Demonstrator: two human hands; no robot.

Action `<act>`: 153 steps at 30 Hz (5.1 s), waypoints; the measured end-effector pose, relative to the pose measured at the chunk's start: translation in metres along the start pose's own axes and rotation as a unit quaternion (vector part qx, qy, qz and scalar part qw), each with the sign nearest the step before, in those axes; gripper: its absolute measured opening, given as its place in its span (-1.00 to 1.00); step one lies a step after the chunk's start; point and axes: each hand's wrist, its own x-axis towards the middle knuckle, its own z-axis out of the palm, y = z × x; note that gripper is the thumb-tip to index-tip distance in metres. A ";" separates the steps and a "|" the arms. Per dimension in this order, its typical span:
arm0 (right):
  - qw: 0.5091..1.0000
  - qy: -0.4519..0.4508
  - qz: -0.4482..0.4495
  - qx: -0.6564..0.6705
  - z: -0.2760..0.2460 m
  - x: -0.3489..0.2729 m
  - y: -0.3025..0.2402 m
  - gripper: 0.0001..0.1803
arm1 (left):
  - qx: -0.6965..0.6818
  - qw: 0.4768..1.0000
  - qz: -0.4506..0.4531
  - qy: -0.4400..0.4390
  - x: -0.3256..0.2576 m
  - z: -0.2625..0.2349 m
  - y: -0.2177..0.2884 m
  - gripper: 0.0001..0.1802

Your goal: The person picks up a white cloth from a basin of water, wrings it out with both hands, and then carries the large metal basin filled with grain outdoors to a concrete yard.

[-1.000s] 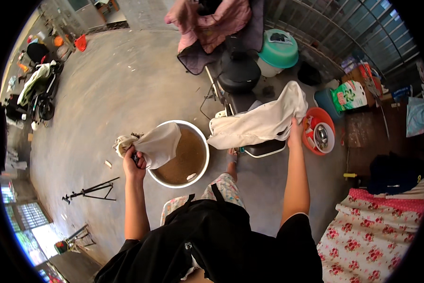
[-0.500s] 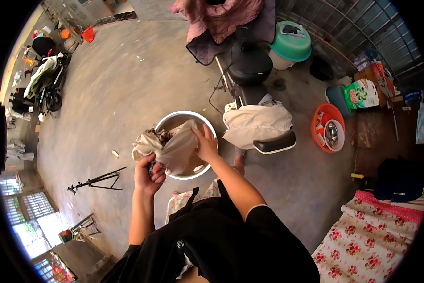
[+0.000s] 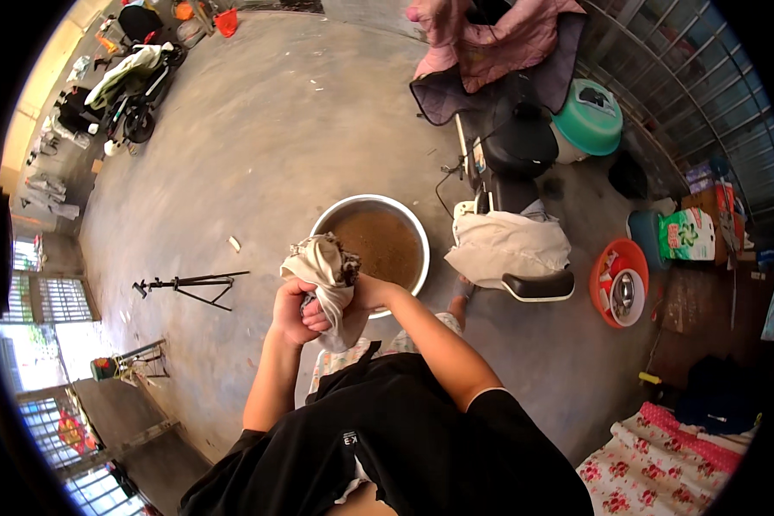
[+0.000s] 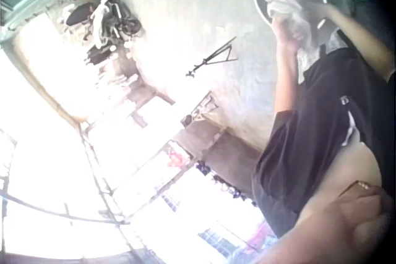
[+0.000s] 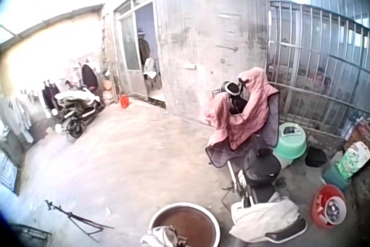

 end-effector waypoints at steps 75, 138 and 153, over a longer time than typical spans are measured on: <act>0.893 0.404 -0.116 -0.162 -0.010 0.080 0.024 -0.68 | -0.028 0.947 0.316 -0.052 0.028 -0.064 0.027 -0.50; 0.797 0.385 0.430 0.180 -0.056 0.042 0.341 -0.68 | 0.087 0.810 0.188 0.549 0.134 -0.410 0.030 -0.47; 0.859 0.093 0.466 -0.191 0.022 0.062 0.540 -0.86 | 0.126 0.811 0.111 0.560 0.214 -0.440 -0.031 -0.47</act>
